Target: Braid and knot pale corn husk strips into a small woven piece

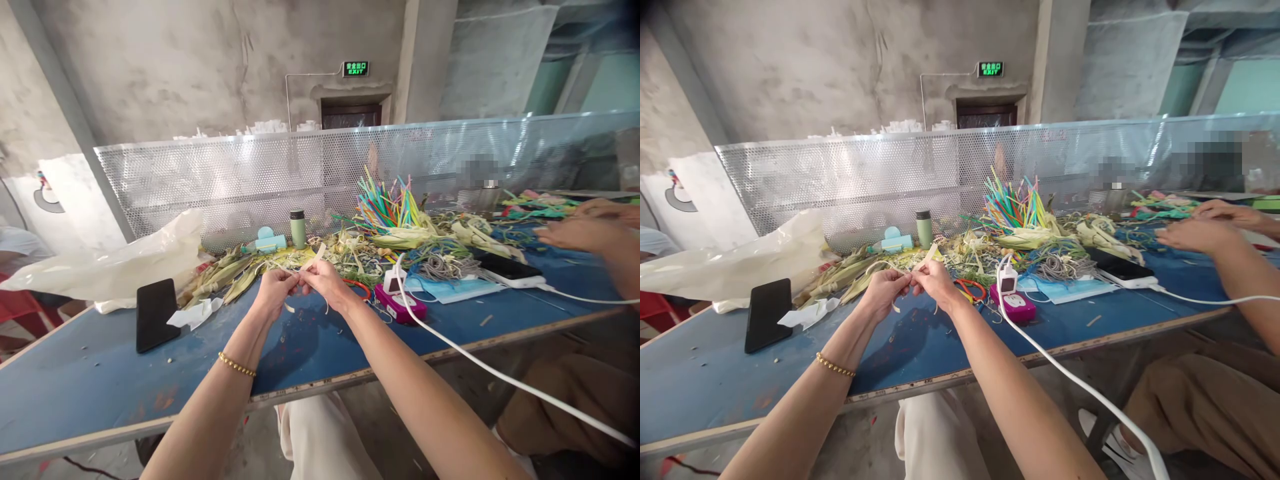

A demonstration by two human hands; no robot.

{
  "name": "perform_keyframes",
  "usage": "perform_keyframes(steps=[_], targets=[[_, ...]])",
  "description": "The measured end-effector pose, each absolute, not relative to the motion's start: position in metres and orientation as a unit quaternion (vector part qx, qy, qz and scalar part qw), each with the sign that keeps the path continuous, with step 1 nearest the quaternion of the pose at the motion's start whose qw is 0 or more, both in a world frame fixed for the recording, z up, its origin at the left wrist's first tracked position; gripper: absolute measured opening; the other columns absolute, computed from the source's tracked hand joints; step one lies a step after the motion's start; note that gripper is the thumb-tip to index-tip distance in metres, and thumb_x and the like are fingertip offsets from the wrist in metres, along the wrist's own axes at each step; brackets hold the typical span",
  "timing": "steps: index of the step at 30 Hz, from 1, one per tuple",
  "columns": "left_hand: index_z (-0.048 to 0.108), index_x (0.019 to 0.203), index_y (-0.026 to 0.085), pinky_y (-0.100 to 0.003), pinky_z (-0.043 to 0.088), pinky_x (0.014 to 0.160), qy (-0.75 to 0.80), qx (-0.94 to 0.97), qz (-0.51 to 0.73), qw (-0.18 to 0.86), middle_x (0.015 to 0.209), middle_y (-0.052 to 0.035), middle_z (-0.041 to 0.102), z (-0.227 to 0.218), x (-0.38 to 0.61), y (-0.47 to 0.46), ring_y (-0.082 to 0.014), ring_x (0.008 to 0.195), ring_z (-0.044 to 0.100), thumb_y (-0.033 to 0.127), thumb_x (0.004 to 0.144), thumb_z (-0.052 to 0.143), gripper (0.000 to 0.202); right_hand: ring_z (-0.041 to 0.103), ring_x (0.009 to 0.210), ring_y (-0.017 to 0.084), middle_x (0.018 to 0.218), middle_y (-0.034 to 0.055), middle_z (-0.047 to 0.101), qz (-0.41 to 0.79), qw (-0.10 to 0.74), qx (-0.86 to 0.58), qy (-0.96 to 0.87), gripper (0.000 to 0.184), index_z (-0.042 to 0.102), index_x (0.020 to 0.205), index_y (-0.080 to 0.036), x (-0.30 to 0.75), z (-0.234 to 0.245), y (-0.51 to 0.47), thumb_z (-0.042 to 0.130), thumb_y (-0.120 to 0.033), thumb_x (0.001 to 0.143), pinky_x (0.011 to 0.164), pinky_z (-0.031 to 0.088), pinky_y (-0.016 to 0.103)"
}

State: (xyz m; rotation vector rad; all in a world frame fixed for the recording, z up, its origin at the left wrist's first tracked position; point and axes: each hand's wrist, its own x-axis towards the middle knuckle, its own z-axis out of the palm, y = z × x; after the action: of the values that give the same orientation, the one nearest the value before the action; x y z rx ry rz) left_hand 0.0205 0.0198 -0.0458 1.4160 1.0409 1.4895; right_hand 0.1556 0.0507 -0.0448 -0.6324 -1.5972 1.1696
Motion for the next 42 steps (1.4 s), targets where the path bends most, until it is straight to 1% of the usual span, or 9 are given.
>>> perform_keyframes(steps=[9, 13, 16, 23, 26, 28, 33, 38, 42], targets=[[0.065, 0.057, 0.010, -0.022, 0.034, 0.050, 0.402, 0.546, 0.578, 0.454, 0.054, -0.0038, 0.060, -0.048, 0.018, 0.020, -0.0080, 0.049, 0.048, 0.034, 0.060, 0.077, 0.027, 0.058, 0.045, 0.011, 0.061, 0.0003, 0.063, 0.498, 0.478, -0.309, -0.655, 0.019, 0.056, 0.072, -0.016, 0.156, -0.043, 0.049, 0.070, -0.029, 0.075, 0.046, 0.045, 0.023], [0.065, 0.058, 0.010, -0.022, 0.033, 0.048, 0.428, 0.540, 0.580, 0.435, 0.050, -0.0023, 0.058, -0.049, 0.016, 0.022, -0.0080, 0.045, 0.047, 0.033, 0.058, 0.078, 0.026, 0.057, 0.043, 0.011, 0.061, -0.0003, 0.064, 0.440, 0.486, -0.364, -0.661, 0.016, 0.058, 0.072, -0.017, 0.157, -0.043, 0.049, 0.068, -0.028, 0.076, 0.042, 0.041, 0.023], [0.063, 0.057, 0.011, -0.023, 0.031, 0.045, 0.451, 0.531, 0.573, 0.432, 0.046, -0.0012, 0.056, -0.049, 0.016, 0.022, -0.0088, 0.043, 0.046, 0.032, 0.057, 0.079, 0.026, 0.057, 0.050, 0.013, 0.064, 0.0005, 0.064, 0.390, 0.520, -0.381, -0.658, 0.018, 0.059, 0.065, -0.017, 0.160, -0.043, 0.053, 0.066, -0.029, 0.076, 0.047, 0.042, 0.024], [0.066, 0.061, 0.011, -0.022, 0.033, 0.044, 0.438, 0.528, 0.552, 0.473, 0.052, -0.0020, 0.060, -0.043, 0.019, 0.017, -0.0093, 0.044, 0.049, 0.030, 0.056, 0.081, 0.024, 0.043, 0.053, 0.011, 0.053, -0.0034, 0.050, 0.306, 0.556, -0.345, -0.692, 0.025, 0.055, 0.056, -0.017, 0.167, -0.043, 0.060, 0.064, -0.033, 0.073, 0.054, 0.032, 0.025], [0.069, 0.065, 0.011, -0.023, 0.038, 0.049, 0.429, 0.536, 0.540, 0.487, 0.061, -0.0052, 0.065, -0.040, 0.017, 0.014, -0.0111, 0.049, 0.055, 0.038, 0.059, 0.080, 0.029, 0.044, 0.055, 0.011, 0.056, -0.0027, 0.052, 0.318, 0.554, -0.331, -0.695, 0.025, 0.057, 0.059, -0.017, 0.168, -0.043, 0.061, 0.063, -0.037, 0.074, 0.055, 0.033, 0.025], [0.070, 0.063, 0.011, -0.023, 0.037, 0.049, 0.432, 0.565, 0.535, 0.456, 0.058, -0.0053, 0.065, -0.039, 0.016, 0.013, -0.0107, 0.049, 0.053, 0.040, 0.062, 0.078, 0.030, 0.045, 0.056, 0.011, 0.057, -0.0024, 0.053, 0.325, 0.553, -0.321, -0.696, 0.026, 0.057, 0.060, -0.017, 0.168, -0.042, 0.061, 0.063, -0.038, 0.074, 0.057, 0.034, 0.025], [0.069, 0.054, 0.013, -0.023, 0.032, 0.047, 0.451, 0.625, 0.522, 0.365, 0.047, -0.0008, 0.057, -0.039, 0.016, 0.013, -0.0092, 0.046, 0.046, 0.033, 0.064, 0.074, 0.022, 0.046, 0.058, 0.011, 0.059, -0.0033, 0.053, 0.353, 0.544, -0.300, -0.700, 0.024, 0.058, 0.062, -0.017, 0.168, -0.040, 0.058, 0.066, -0.037, 0.071, 0.059, 0.035, 0.025], [0.068, 0.053, 0.015, -0.022, 0.033, 0.044, 0.433, 0.634, 0.527, 0.365, 0.060, -0.0022, 0.065, -0.039, 0.021, 0.012, -0.0085, 0.045, 0.049, 0.021, 0.062, 0.067, 0.011, 0.046, 0.057, 0.010, 0.059, -0.0046, 0.053, 0.392, 0.556, -0.290, -0.673, 0.020, 0.056, 0.065, -0.017, 0.167, -0.038, 0.055, 0.067, -0.034, 0.068, 0.059, 0.036, 0.024], [0.062, 0.054, 0.014, -0.022, 0.033, 0.040, 0.429, 0.625, 0.504, 0.413, 0.055, -0.0037, 0.063, -0.041, 0.025, 0.011, -0.0093, 0.039, 0.051, 0.021, 0.066, 0.066, 0.014, 0.048, 0.057, 0.011, 0.060, -0.0039, 0.056, 0.400, 0.552, -0.286, -0.673, 0.016, 0.056, 0.069, -0.018, 0.168, -0.038, 0.054, 0.064, -0.031, 0.070, 0.058, 0.038, 0.024]])
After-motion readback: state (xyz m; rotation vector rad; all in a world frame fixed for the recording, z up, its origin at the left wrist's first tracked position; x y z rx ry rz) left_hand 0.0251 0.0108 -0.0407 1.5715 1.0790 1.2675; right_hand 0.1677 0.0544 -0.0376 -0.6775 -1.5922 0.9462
